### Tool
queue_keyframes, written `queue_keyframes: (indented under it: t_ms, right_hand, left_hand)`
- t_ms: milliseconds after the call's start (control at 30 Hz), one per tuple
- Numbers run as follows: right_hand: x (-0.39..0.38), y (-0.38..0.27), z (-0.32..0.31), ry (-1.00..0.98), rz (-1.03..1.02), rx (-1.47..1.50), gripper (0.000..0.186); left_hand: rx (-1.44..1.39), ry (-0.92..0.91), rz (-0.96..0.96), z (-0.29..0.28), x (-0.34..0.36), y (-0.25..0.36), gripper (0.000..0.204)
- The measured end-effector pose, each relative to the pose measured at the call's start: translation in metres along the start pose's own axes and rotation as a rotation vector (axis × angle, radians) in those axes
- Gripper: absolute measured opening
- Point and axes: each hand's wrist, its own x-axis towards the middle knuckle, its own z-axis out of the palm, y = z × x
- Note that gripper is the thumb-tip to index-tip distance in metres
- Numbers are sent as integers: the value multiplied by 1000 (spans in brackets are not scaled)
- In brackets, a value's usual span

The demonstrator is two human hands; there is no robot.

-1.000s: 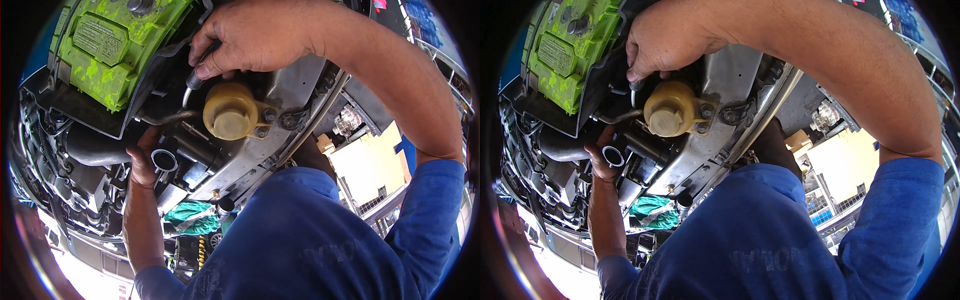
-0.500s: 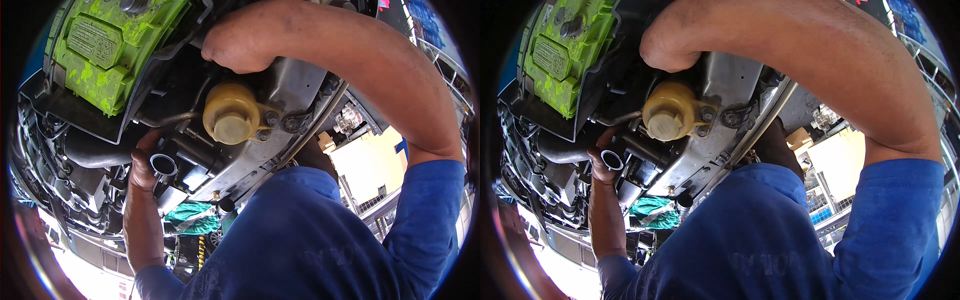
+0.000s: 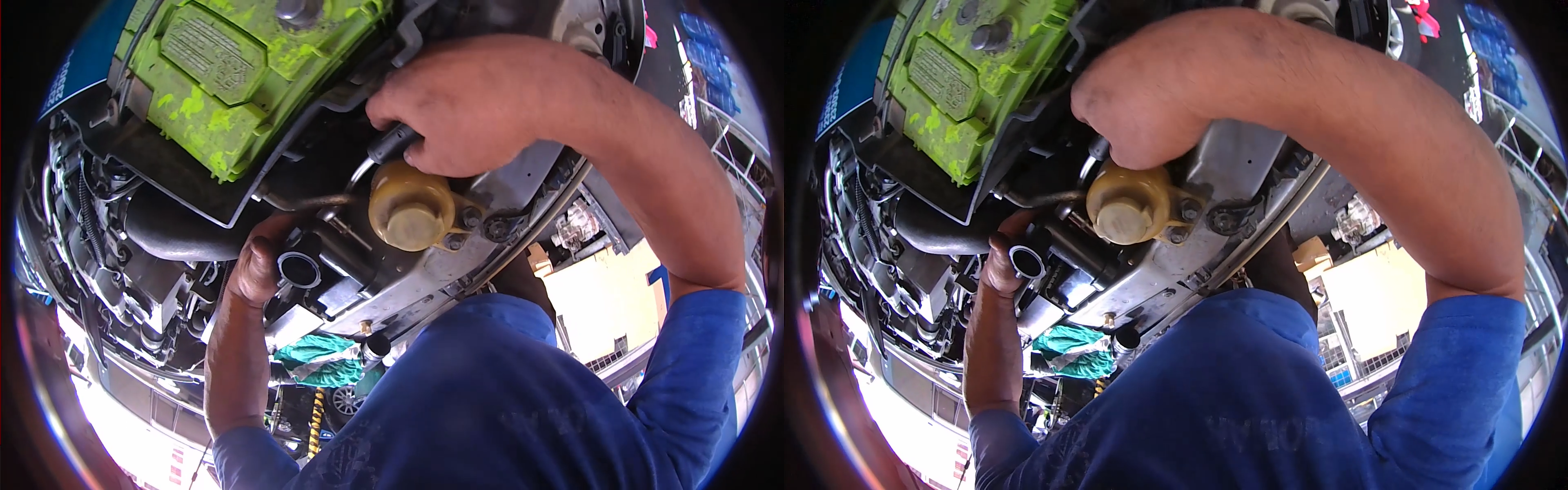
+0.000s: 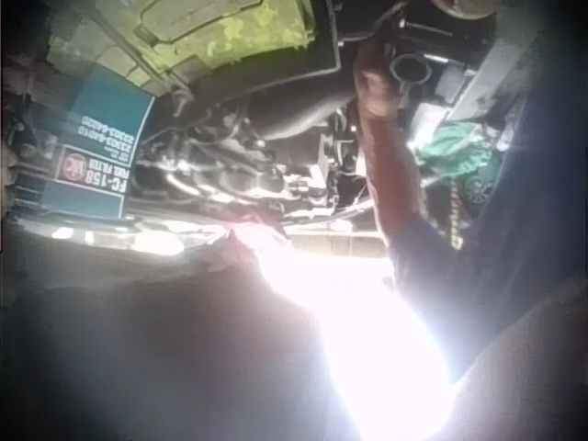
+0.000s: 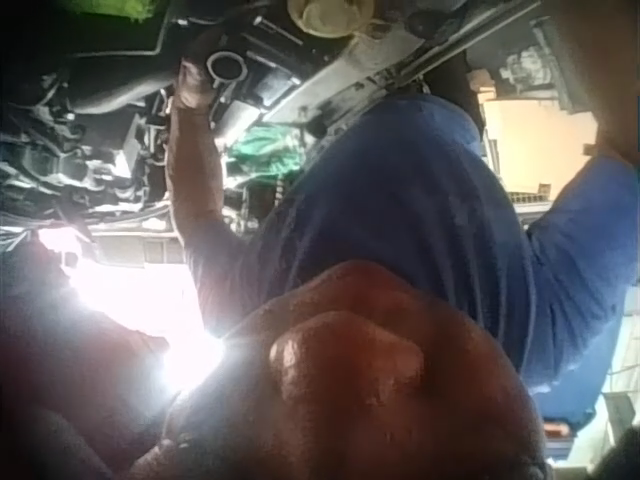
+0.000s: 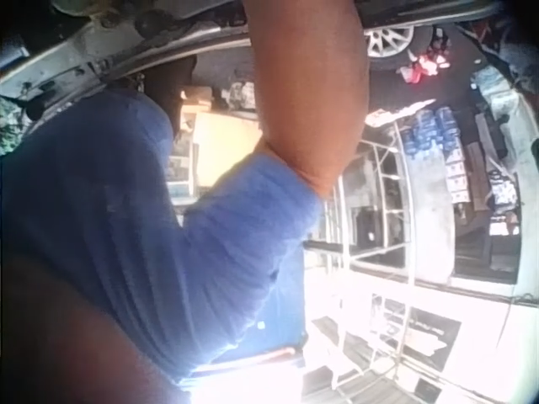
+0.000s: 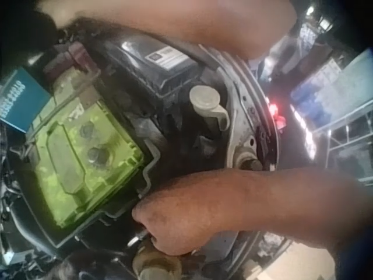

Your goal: Repairing a car engine, specifically working on hoses and the cooling system.

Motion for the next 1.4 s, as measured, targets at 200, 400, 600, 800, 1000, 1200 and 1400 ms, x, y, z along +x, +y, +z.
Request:
queue_keyframes:
  t_ms: [200, 400, 600, 800, 1000, 1200, 1400]
  right_hand:
    - [40, 2, 24, -135, 113, -154, 28]
    - [75, -16, 20, -395, 84, -379, 21]
    - [12, -9, 0, -204, 97, -267, 32]
    - [46, -8, 14, -286, 53, -343, 19]
    - [4, 2, 6, -120, 67, -186, 28]
    - [40, -10, 16, -148, 56, -287, 41]
    - [11, -35, -12, -241, 332, -214, 39]
  left_hand:
    - [-7, -31, 72, 1, 3, 5, 108]
    - [-38, -23, 52, 3, 2, 5, 110]
    - [75, 22, -16, -5, -2, 2, 113]
    - [79, 7, 40, 0, 1, 7, 113]
    - [26, 5, 92, -12, -4, -4, 103]
    - [44, 38, 120, -19, -12, -25, 94]
    - [163, 183, -18, -22, -18, -21, 91]
